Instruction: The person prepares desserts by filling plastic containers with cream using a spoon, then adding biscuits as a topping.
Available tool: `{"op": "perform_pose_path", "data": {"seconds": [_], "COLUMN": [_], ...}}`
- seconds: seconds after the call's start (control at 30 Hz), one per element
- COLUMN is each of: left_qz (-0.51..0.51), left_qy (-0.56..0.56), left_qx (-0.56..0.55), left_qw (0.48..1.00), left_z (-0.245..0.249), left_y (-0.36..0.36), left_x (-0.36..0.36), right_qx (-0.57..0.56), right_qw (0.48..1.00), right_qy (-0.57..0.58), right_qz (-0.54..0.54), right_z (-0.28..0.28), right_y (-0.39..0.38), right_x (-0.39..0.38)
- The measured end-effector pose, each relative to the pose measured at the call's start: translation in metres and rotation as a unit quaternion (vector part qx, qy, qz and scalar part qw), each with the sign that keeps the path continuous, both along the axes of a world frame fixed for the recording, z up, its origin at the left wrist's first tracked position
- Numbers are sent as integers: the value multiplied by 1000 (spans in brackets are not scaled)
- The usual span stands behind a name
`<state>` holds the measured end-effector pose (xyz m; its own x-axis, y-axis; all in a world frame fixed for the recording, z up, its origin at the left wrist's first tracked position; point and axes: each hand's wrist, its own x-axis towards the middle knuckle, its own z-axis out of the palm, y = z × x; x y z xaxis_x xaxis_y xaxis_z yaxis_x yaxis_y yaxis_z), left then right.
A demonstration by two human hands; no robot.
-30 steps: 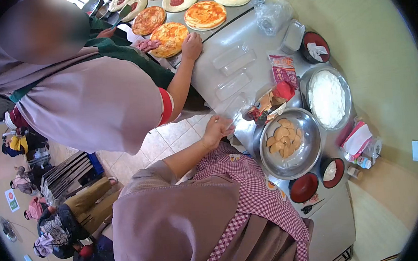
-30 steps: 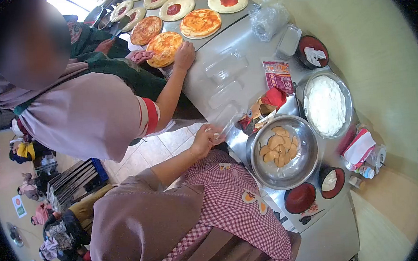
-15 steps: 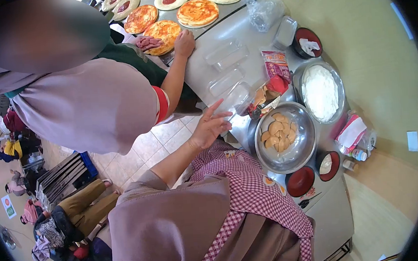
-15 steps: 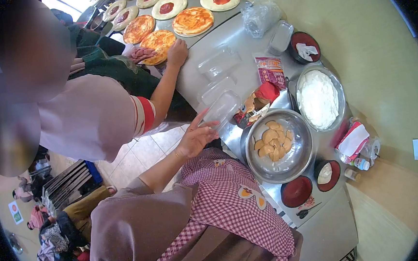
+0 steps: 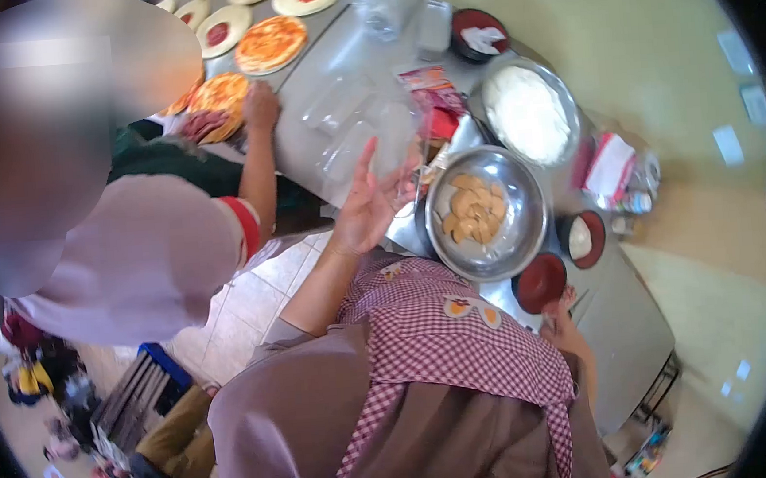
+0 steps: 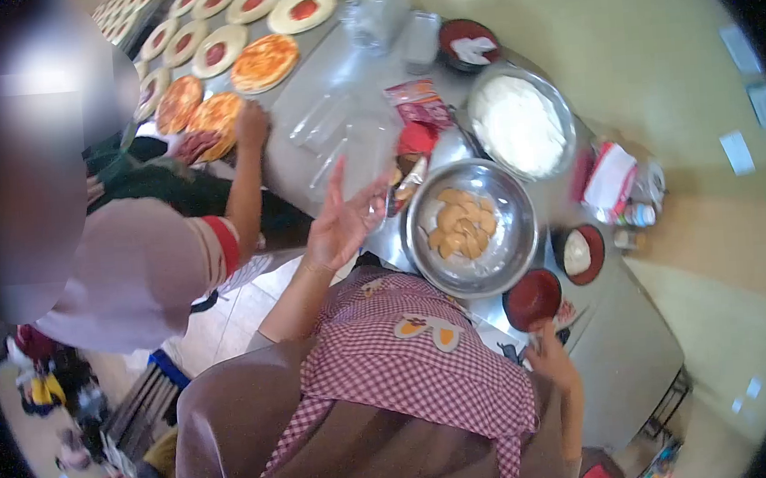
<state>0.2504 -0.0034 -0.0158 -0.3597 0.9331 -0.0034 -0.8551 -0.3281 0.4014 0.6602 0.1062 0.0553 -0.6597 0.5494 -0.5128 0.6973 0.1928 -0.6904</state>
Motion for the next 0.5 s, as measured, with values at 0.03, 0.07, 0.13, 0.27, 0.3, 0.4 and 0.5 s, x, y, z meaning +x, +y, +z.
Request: {"op": "perform_pose_path", "data": {"seconds": [0.03, 0.07, 0.13, 0.27, 0.3, 0.4, 0.5], "left_qz": [-20, -35, -61, -115, -120, -151, -164], "left_qy": [-5, 16, 32, 25, 39, 55, 61], "left_qx": [4, -11, -8, 3, 0, -9, -16], "left_qw": [1000, 999, 998, 993, 992, 987, 984], "left_z": [3, 5, 9, 26, 29, 26, 24], "left_y": [6, 12, 22, 37, 40, 45, 47], "left_x": [0, -1, 0, 12, 14, 24, 37], "right_qx": [68, 135, -40, -170, -172, -290, -381], "right_qw": [998, 991, 981, 771, 750, 764, 819], "right_qy": [-8, -17, -10, 437, 462, 394, 312], "right_qz": [5, 10, -188, -430, -441, -420, -293], "right_z": [8, 10, 28, -2, -18, -39, -57], "right_y": [5, 14, 28, 29, 27, 1, -28], "right_x": [-25, -38, -82, -134, -139, -141, -124]}}
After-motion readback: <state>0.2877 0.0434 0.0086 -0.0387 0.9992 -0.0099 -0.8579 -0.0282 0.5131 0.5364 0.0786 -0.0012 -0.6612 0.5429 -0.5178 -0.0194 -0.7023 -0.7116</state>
